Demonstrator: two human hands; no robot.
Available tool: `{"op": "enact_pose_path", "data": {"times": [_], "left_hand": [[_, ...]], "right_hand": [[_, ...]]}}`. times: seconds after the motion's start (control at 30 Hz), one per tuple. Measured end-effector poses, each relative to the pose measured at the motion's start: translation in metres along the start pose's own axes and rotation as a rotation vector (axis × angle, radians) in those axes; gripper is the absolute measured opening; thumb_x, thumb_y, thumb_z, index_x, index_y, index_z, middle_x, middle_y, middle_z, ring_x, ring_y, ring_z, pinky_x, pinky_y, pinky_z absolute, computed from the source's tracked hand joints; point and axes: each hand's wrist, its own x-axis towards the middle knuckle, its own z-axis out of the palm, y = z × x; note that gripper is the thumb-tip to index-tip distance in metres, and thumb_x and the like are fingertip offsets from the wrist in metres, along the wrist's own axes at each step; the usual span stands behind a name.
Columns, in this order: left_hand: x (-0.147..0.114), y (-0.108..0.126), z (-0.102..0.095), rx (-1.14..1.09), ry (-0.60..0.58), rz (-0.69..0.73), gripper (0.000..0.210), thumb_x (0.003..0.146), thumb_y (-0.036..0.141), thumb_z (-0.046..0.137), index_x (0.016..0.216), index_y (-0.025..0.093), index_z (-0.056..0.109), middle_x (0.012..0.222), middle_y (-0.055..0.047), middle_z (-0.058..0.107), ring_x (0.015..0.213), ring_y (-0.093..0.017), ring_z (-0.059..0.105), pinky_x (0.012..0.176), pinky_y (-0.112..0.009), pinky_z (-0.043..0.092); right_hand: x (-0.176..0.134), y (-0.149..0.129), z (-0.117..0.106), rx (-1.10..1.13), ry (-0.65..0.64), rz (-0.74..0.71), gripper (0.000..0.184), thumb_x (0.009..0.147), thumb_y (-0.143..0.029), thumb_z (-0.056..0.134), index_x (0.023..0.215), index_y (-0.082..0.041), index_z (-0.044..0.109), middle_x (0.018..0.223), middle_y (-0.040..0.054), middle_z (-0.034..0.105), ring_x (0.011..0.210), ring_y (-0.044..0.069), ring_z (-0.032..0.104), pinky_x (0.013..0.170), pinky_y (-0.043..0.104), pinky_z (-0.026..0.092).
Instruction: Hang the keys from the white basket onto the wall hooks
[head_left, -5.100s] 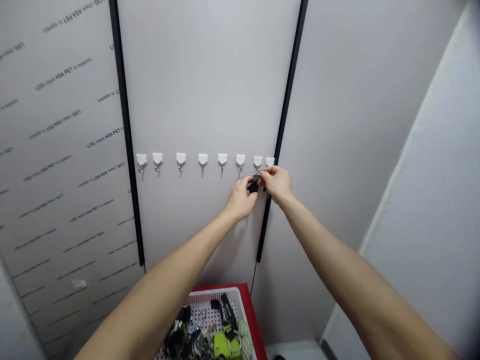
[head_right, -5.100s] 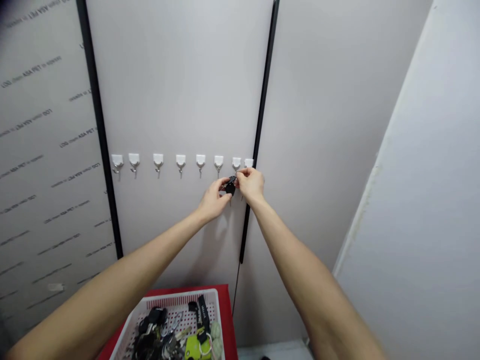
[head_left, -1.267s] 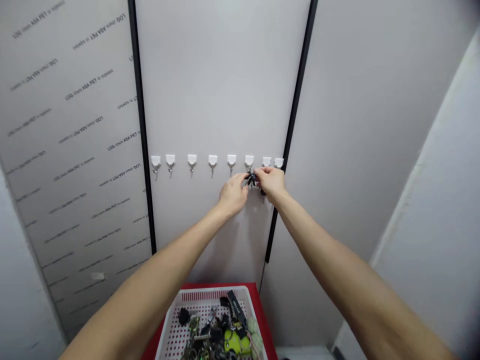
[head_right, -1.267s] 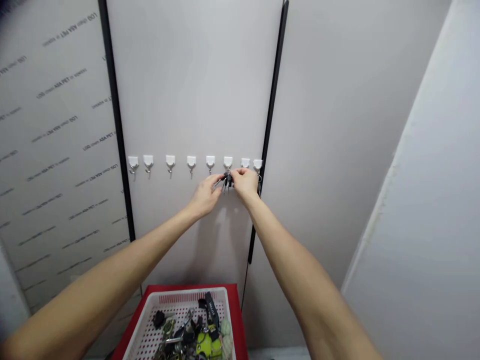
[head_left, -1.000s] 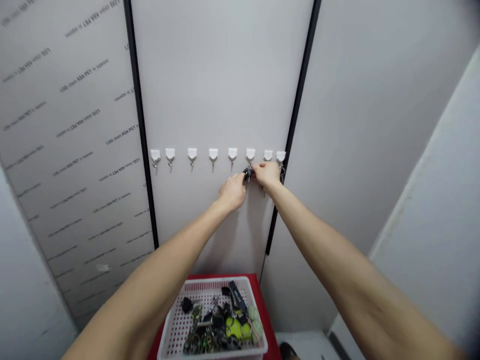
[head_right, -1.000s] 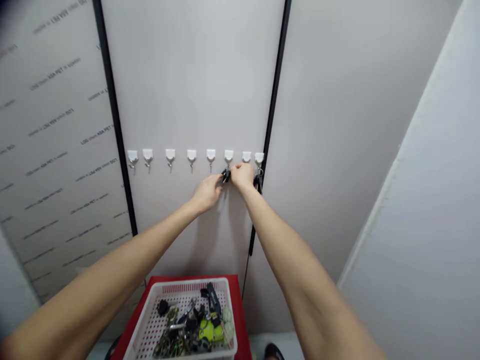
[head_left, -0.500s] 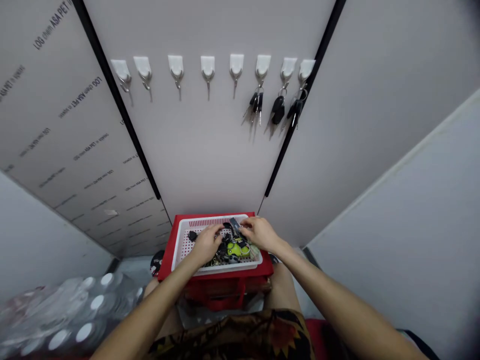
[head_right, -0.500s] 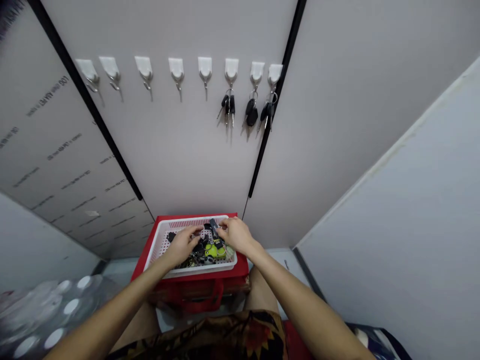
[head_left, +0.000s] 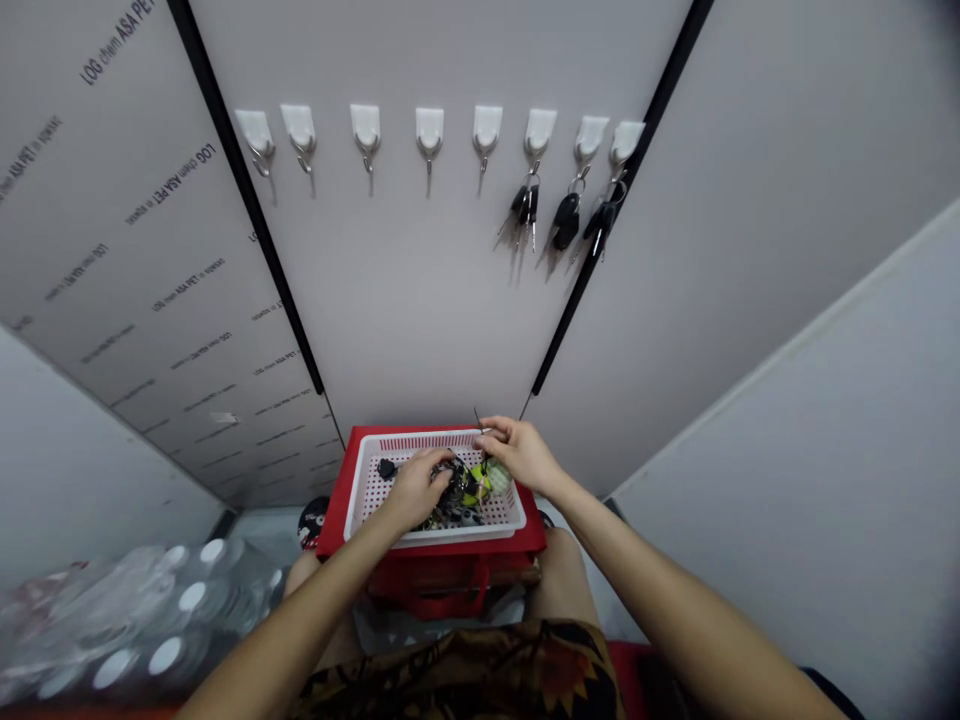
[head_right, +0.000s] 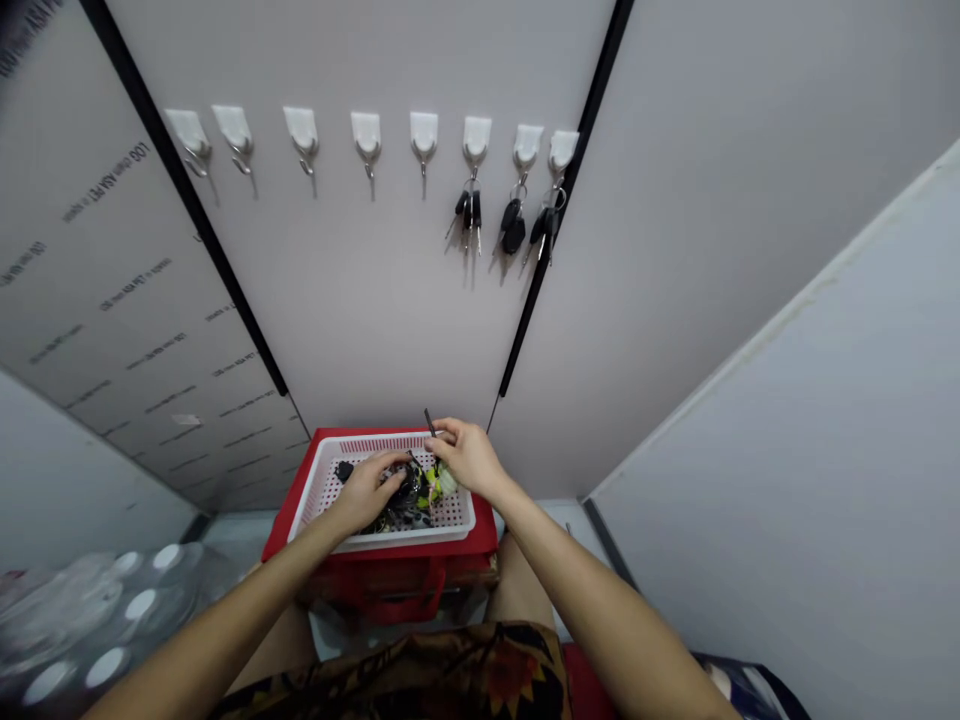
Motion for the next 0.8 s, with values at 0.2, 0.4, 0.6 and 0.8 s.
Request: {"op": "enact_pose_path", "data": {"times": [0.2, 0.4, 0.6, 0.8], "left_hand": [[0.008, 0.014, -0.003, 0.189, -0.11, 0.013, 0.042, 0.064, 0.019, 0.039, 0.105, 0.016, 0.041, 0.105, -0.007, 0.047, 0.096, -0.019, 0.04, 0.083, -0.031, 0.03], [0.018, 0.011, -0.014, 0.47, -0.324, 0.026, 0.037, 0.058, 0.016, 0.041, 0.093, 0.015, 0.051, 0.094, -0.008, 0.053, 0.089, -0.021, 0.044, 0.079, -0.032, 0.033], [0.015, 0.006, -0.017, 0.46, -0.356, 0.122, 0.035, 0.057, 0.018, 0.044, 0.091, 0.018, 0.051, 0.097, -0.006, 0.049, 0.09, -0.019, 0.043, 0.079, -0.028, 0.033], [0.015, 0.005, -0.014, 0.396, -0.298, 0.054, 0.02, 0.06, 0.015, 0.042, 0.075, 0.017, 0.054, 0.079, -0.004, 0.053, 0.073, -0.015, 0.049, 0.067, -0.025, 0.038]], "right_hand": [[0.011, -0.006, 0.0, 0.183, 0.044, -0.024, 0.028, 0.061, -0.029, 0.046, 0.083, -0.012, 0.047, 0.057, -0.0007, 0.052, 0.05, 0.008, 0.046, 0.051, 0.022, 0.038], [0.009, 0.009, -0.009, -0.225, 0.108, -0.033, 0.032, 0.063, -0.024, 0.044, 0.092, -0.011, 0.049, 0.064, 0.0025, 0.056, 0.058, 0.012, 0.05, 0.059, 0.026, 0.039], [-0.005, -0.005, -0.008, -0.538, 0.367, -0.31, 0.032, 0.066, -0.02, 0.041, 0.096, -0.012, 0.048, 0.095, 0.0099, 0.051, 0.083, 0.015, 0.047, 0.076, 0.028, 0.034], [-0.014, -0.01, 0.023, -0.857, -0.153, -0.128, 0.021, 0.062, -0.025, 0.045, 0.08, -0.017, 0.054, 0.073, 0.007, 0.059, 0.069, 0.018, 0.053, 0.059, 0.027, 0.039]]}}
